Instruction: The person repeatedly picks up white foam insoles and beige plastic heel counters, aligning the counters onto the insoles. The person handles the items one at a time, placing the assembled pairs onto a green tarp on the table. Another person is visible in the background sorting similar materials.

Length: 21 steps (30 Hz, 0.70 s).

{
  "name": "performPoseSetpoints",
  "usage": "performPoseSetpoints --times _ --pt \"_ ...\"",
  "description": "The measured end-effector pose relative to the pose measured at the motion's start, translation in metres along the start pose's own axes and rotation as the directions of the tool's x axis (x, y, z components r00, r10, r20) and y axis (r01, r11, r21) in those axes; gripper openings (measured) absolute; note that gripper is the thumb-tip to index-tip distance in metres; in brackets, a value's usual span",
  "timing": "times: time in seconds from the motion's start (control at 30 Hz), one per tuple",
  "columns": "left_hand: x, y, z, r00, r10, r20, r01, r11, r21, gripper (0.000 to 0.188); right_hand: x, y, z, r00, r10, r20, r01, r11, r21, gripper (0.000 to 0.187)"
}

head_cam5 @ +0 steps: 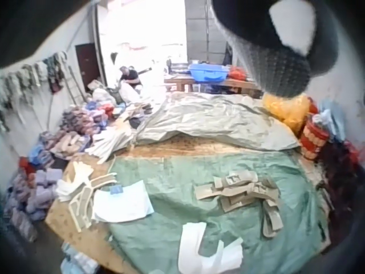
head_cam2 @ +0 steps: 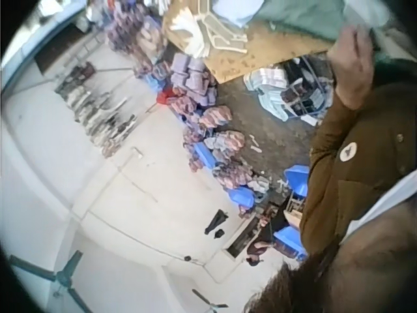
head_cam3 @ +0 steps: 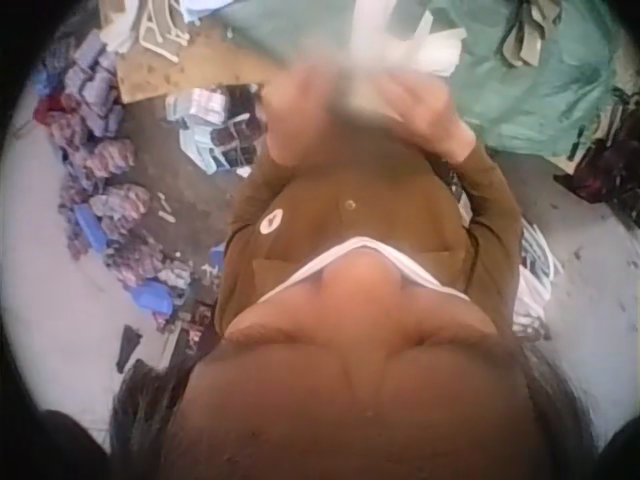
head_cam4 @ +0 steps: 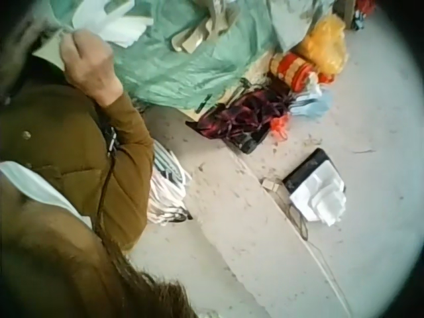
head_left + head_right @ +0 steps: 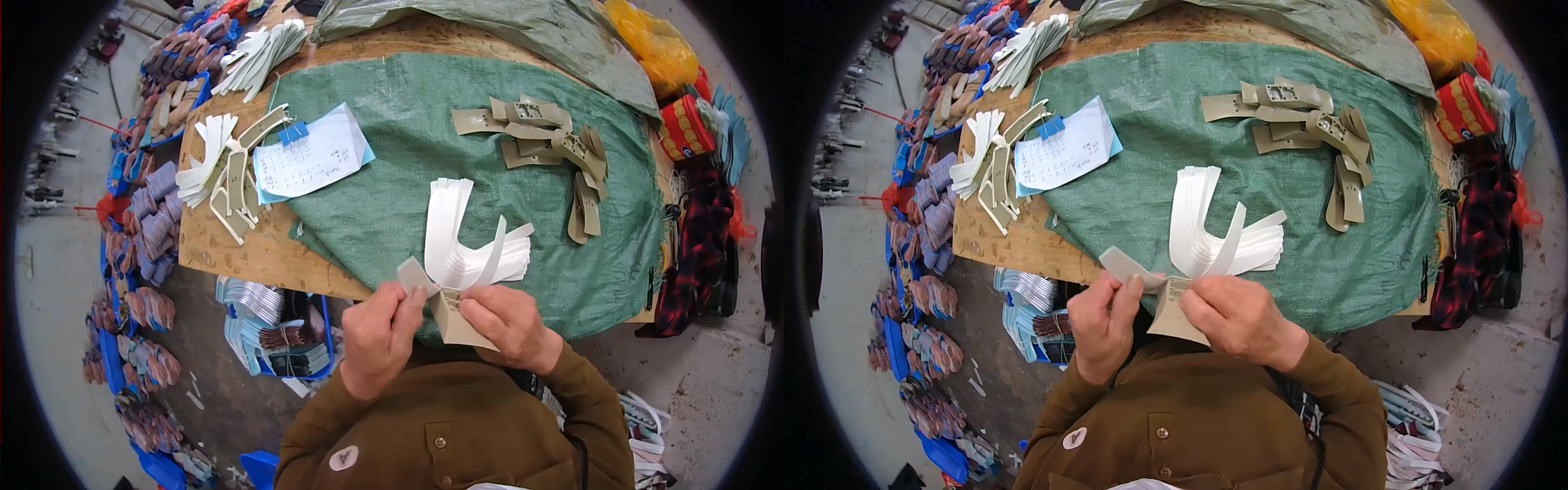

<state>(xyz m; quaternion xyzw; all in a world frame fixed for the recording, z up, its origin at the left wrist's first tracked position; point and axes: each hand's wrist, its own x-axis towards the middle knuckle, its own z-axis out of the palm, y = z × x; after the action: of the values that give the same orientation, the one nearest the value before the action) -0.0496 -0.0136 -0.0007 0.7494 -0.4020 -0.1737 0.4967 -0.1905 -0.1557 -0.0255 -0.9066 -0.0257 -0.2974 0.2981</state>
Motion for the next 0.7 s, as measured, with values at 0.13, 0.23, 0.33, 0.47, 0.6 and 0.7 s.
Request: performPoseSetpoints --times 0.13,0.23,0.33,0.47,0.6,0.7 --pt "-0.007 0.003 0.003 0.990 0.142 -0.003 -0.142 0.987 0.073 0.005 -0.002 -0.002 0.004 0.999 0.033 -0.007 -0.033 0.999 -0.022 0.029" --pt "-0.011 0.008 0.002 0.985 0.170 0.017 -0.171 0.982 0.086 0.013 -0.006 -0.001 0.011 0.998 0.046 -0.051 -0.048 0.998 -0.029 0.029" --pt "-0.012 0.005 0.003 0.975 0.220 0.031 -0.222 0.968 0.118 0.016 -0.006 -0.001 0.014 0.996 0.078 -0.052 -0.081 0.996 -0.042 0.029" --pt "-0.011 0.007 0.003 0.969 0.245 0.038 -0.247 0.957 0.150 0.020 -0.007 -0.001 0.018 0.991 0.111 -0.071 -0.114 0.993 -0.040 0.030" --pt "-0.011 0.003 0.006 0.961 0.272 0.053 -0.277 0.948 0.157 0.021 -0.006 -0.002 0.018 0.984 0.165 -0.065 -0.169 0.985 -0.048 0.028" --pt "-0.011 -0.002 0.007 0.946 0.310 0.091 -0.321 0.936 0.145 0.025 -0.005 -0.003 0.018 0.981 0.186 -0.059 -0.190 0.980 -0.059 0.027"
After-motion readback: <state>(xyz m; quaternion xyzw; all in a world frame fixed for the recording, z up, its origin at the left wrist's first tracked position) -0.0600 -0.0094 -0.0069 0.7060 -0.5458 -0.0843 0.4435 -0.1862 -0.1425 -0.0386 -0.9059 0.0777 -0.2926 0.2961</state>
